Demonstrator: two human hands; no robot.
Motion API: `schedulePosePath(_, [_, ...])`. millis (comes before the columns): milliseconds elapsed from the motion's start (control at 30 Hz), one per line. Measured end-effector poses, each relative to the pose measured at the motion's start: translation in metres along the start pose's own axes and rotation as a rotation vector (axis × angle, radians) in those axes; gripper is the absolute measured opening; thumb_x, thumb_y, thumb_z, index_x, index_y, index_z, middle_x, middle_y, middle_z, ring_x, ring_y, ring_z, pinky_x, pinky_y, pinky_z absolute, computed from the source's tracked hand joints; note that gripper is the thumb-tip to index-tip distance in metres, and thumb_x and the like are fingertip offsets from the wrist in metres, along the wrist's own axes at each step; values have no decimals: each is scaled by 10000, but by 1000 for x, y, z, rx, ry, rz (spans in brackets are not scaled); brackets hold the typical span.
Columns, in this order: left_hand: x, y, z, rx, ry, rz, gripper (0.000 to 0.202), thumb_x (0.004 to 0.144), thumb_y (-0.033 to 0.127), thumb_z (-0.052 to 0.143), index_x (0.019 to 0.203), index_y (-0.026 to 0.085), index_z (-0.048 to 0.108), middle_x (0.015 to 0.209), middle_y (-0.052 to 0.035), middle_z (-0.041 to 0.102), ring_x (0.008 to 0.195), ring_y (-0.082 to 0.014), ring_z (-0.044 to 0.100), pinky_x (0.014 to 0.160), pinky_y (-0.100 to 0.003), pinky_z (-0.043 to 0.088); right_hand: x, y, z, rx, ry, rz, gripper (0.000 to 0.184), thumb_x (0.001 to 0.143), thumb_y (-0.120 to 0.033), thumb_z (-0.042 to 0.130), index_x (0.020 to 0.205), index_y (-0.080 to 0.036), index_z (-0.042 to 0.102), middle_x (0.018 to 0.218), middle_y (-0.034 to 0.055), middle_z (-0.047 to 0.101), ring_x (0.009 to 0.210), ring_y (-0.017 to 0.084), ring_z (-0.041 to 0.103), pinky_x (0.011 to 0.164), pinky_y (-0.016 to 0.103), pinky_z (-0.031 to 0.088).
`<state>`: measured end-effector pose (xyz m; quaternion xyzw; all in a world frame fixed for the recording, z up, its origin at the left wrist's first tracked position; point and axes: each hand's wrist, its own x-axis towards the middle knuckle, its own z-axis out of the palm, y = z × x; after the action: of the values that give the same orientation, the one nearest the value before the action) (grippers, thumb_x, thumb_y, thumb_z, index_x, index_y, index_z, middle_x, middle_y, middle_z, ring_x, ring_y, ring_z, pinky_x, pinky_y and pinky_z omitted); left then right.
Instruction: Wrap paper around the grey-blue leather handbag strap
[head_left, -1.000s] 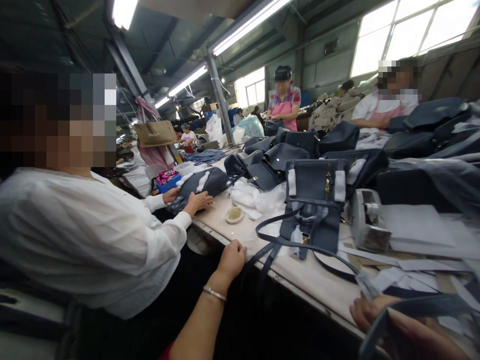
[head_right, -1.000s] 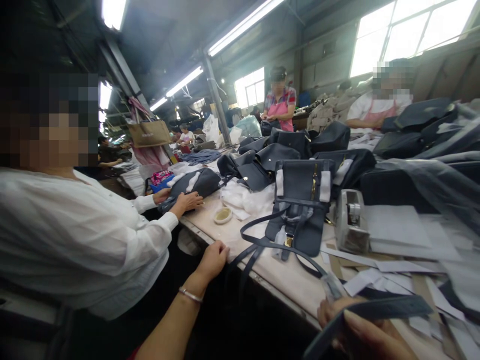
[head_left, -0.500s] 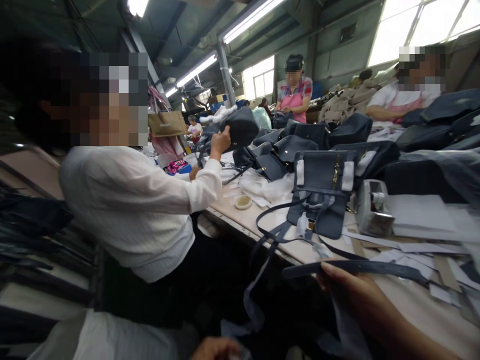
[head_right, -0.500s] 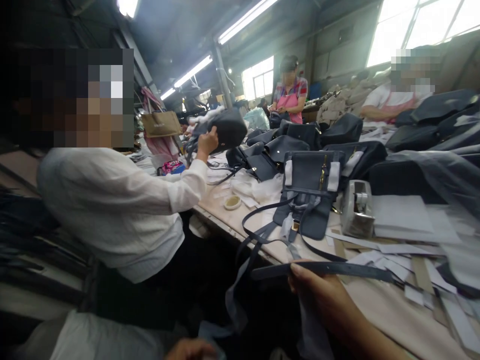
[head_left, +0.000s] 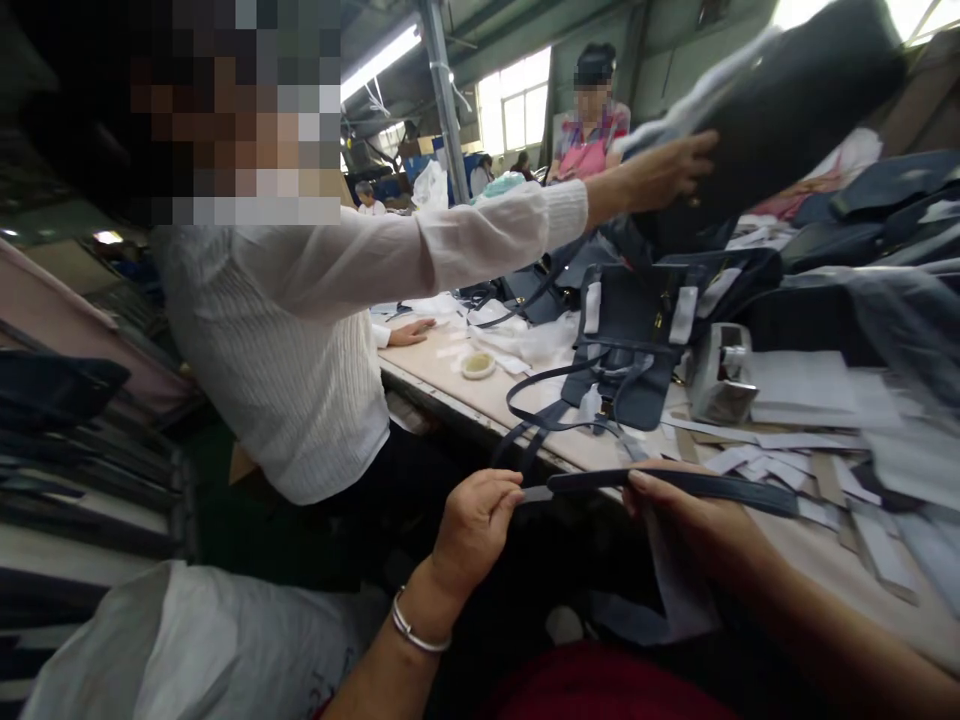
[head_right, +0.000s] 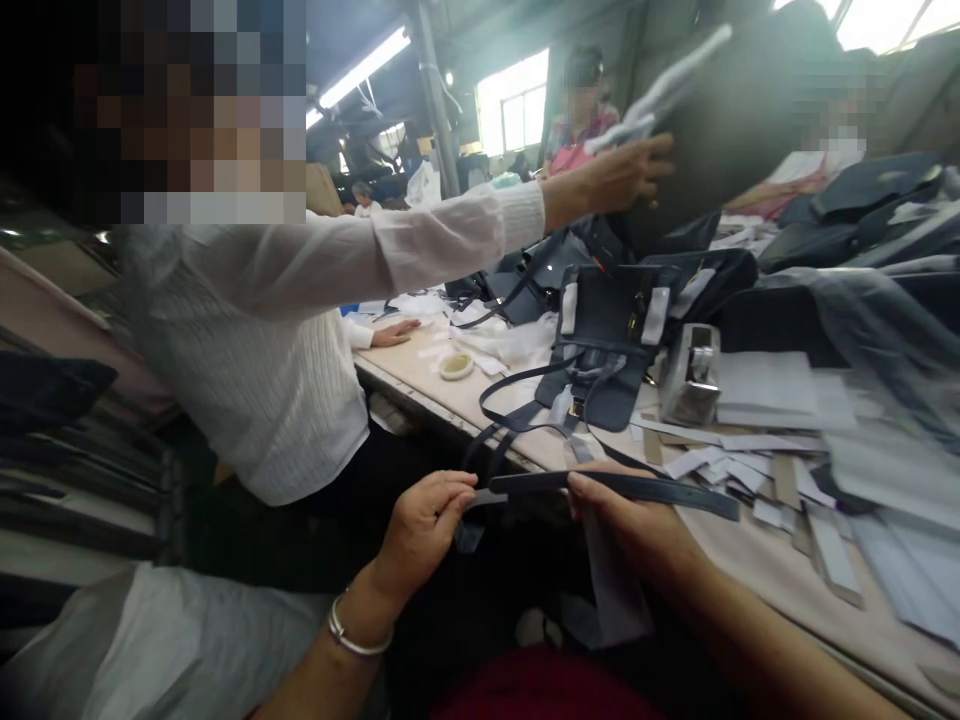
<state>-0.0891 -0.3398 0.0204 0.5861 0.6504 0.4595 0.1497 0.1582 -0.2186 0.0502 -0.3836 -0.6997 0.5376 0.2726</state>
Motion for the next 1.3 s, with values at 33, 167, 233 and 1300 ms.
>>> schedulePosePath(33, [-2,0,3,-135,-11,-123,178,915,268,589,908,196,751,938,-87,747,883,-209,688,881,-377,544,1,-1,0,-20,-5,-1,389,897,-519,558,663,-227,660,672,25,654,675,205,584,696,324,431])
schedulePosePath(167, [-16,1,19,-524,41,-517,220,863,366,669,928,156,686,828,-62,734,624,-127,633,597,-233,517,5,-3,6,-47,-34,-7,401,911,-521,536,664,-226,651,666,15,648,673,200,587,687,311,431])
schedulePosePath(233, [-26,5,28,-642,57,-589,282,836,400,700,961,149,666,798,-42,713,564,-95,584,554,-206,486,7,-4,9,-37,-44,-9,400,907,-517,540,658,-223,646,653,16,638,653,198,580,659,306,433])
schedulePosePath(1300, [-21,13,17,-589,97,-427,188,816,339,752,744,165,750,870,-64,709,963,-242,673,913,-336,494,10,-11,-5,-203,-33,-95,361,866,-525,581,723,-229,729,716,39,713,696,229,649,702,330,519])
